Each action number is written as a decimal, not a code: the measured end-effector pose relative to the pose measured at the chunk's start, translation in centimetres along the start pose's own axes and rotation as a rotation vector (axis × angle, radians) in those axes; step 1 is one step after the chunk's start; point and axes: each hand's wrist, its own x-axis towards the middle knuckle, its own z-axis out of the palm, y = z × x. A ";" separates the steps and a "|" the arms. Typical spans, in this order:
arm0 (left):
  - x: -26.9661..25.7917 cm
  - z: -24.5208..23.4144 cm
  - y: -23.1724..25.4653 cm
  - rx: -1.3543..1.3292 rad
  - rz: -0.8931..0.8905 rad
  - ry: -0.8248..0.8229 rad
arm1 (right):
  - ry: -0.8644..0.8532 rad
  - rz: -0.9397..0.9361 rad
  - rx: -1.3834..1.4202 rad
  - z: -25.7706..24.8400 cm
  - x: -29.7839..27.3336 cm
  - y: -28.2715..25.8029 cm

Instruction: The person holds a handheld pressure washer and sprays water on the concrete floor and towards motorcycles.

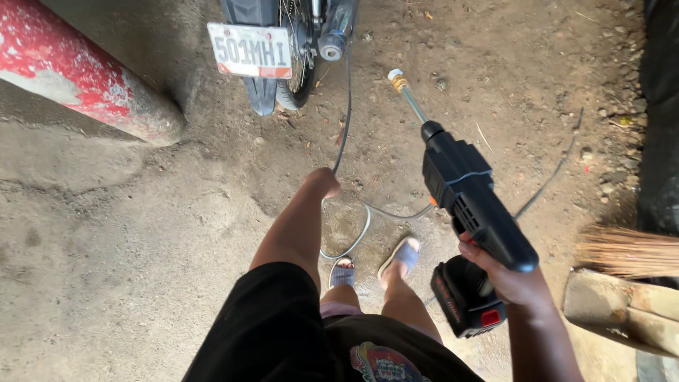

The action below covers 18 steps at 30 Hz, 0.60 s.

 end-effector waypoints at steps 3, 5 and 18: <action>-0.5 1.2 -2.4 0.003 -0.019 0.068 | 0.040 0.089 0.004 1.0 -3.1 0.3; -1.5 1.2 -3.1 -0.097 0.001 0.047 | 0.028 0.063 0.027 1.4 -4.9 0.3; -17.6 9.0 -5.4 -0.385 -0.089 0.240 | -0.100 -0.091 -0.043 -1.9 -20.3 0.7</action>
